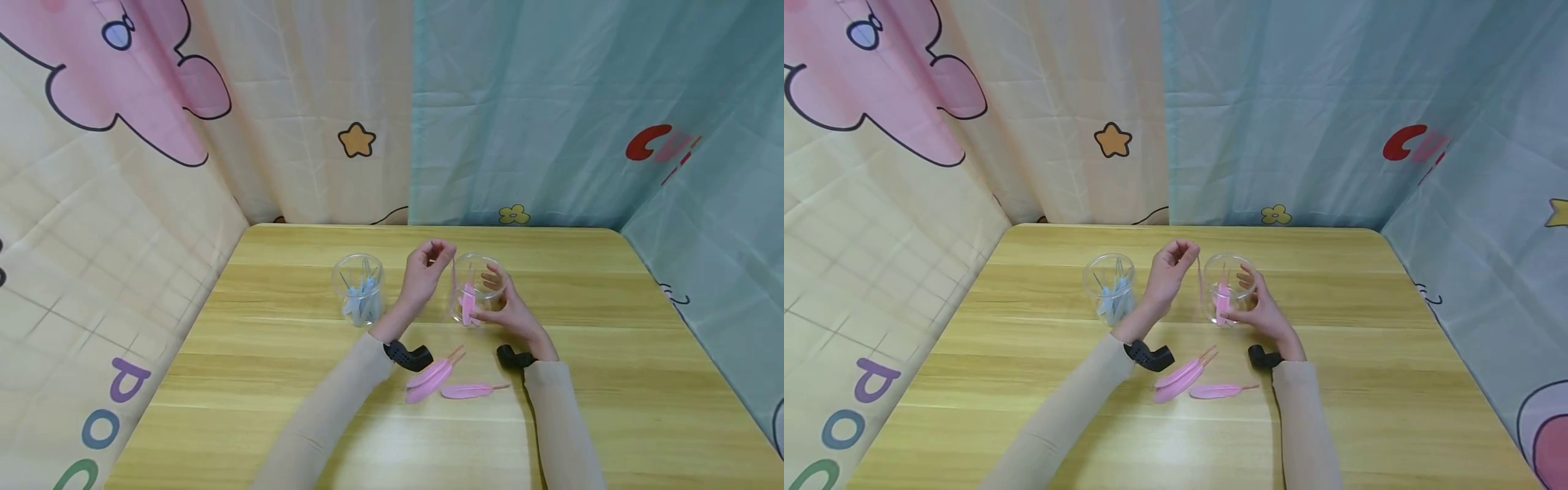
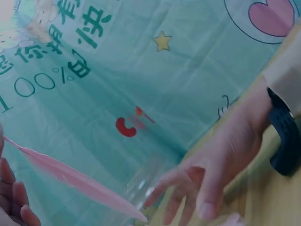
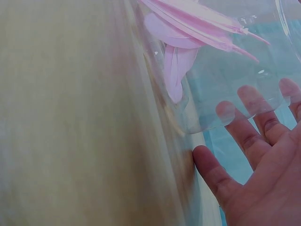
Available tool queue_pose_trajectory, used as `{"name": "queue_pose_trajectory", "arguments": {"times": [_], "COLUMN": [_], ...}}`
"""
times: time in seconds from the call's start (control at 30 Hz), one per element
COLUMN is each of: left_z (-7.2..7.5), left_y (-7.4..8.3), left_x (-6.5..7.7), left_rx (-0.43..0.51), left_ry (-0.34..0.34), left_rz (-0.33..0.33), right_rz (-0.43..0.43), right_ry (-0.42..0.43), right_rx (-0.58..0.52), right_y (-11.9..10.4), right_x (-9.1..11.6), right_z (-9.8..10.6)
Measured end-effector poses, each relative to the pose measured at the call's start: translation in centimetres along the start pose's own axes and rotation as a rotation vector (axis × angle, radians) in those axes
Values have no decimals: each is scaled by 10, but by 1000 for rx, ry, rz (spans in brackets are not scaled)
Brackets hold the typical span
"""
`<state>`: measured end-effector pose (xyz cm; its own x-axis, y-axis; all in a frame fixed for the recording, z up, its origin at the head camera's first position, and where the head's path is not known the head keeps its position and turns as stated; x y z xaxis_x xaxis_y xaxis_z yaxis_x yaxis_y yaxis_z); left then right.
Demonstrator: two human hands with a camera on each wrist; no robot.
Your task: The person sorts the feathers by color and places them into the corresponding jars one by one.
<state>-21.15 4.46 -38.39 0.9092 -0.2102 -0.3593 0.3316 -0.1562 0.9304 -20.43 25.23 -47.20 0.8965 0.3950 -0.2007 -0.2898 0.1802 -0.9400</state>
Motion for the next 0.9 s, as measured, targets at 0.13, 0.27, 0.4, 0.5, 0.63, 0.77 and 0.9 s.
{"name": "queue_pose_trajectory", "arguments": {"times": [0.13, 0.27, 0.4, 0.5, 0.63, 0.77, 0.9], "left_z": [-7, -14, -17, -18, -15, -9, 1], "left_y": [3, -7, -20, -30, -39, -44, -51], "left_x": [-18, -29, -29, -25, -17, -9, 4], "left_rx": [223, 338, 342, 287, 171, 110, 22], "left_ry": [89, 151, 188, 188, 162, 157, 168], "left_rz": [-46, -75, -41, -3, 15, 10, 35], "right_rz": [0, -7, -7, -7, -27, -18, 11], "right_ry": [11, 19, 14, 3, 1, 5, 5], "right_rx": [20, 29, 13, 3, 16, 18, -3], "right_y": [21, 30, 19, 7, -3, -6, -6], "right_x": [-2, -3, -2, 0, 1, 1, 0], "right_z": [2, 2, -1, -4, -4, -3, -1]}}
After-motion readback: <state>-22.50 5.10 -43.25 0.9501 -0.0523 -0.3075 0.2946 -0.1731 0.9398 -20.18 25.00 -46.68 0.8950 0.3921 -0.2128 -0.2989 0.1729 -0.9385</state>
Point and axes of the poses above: each hand's wrist, its own x-axis away from the middle knuckle, its own z-axis out of the back of the hand, y = z × x, the point moved 1 cm from there along -x, towards the middle knuckle, and after that the axes turned 4 degrees about -y, right-handed, at the moved point
